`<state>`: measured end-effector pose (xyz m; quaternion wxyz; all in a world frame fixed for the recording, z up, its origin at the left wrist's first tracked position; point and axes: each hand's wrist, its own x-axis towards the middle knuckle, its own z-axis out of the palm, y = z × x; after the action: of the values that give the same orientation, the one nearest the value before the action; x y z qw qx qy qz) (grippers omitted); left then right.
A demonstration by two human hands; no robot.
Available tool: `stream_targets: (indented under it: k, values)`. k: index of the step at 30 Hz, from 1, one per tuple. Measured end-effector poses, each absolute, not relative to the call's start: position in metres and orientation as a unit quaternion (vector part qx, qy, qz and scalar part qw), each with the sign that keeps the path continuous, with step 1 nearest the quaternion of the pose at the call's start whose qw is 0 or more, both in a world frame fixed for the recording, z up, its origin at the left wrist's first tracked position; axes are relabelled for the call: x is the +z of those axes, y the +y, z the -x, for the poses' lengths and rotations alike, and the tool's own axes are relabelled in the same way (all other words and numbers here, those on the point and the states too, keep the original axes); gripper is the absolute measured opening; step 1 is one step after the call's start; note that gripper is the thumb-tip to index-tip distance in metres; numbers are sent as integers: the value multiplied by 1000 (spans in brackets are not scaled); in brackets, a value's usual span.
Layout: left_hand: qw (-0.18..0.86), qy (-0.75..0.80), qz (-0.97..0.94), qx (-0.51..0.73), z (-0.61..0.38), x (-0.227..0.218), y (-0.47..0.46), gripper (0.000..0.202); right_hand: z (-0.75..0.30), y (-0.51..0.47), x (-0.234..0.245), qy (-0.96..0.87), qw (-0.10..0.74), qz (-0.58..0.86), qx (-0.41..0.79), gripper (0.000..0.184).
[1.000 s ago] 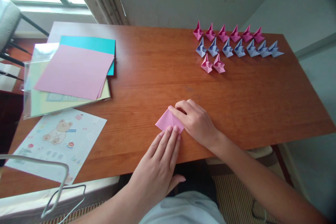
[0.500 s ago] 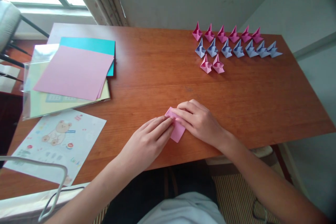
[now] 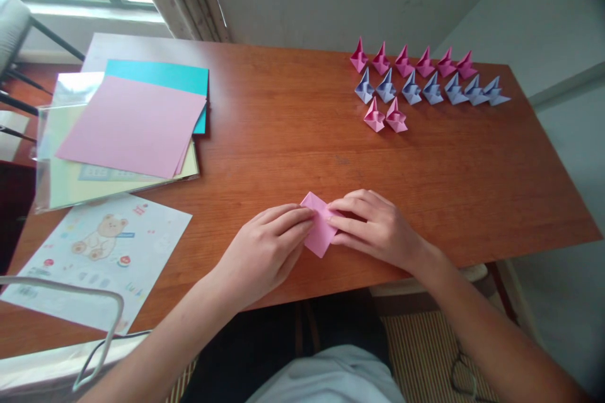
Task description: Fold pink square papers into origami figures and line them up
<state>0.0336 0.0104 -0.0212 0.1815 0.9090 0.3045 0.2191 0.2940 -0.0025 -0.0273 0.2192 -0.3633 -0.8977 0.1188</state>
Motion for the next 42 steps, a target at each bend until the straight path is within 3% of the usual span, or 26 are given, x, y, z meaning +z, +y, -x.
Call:
stream_targets:
  k: [4,8,14,20,42]
  values:
    - [215,302,-903,216,-34,-14,12,29,-293,-5,-27,-889,232,376,121,20]
    - [198,301,-907,217,-37,-13,13,48,-288,-9,-27,-876,241,399,124,18]
    - [68,327,-918,215,-49,-17,5,19,-282,-20,-29,-844,267,449,124,18]
    - [26,329,-919,217,-54,-19,-3,21,-277,-29,-30,-851,255,445,113,32]
    - [7,353,-924,148,-45,-19,-50,42,-268,-41,-33,-866,206,453,53,27]
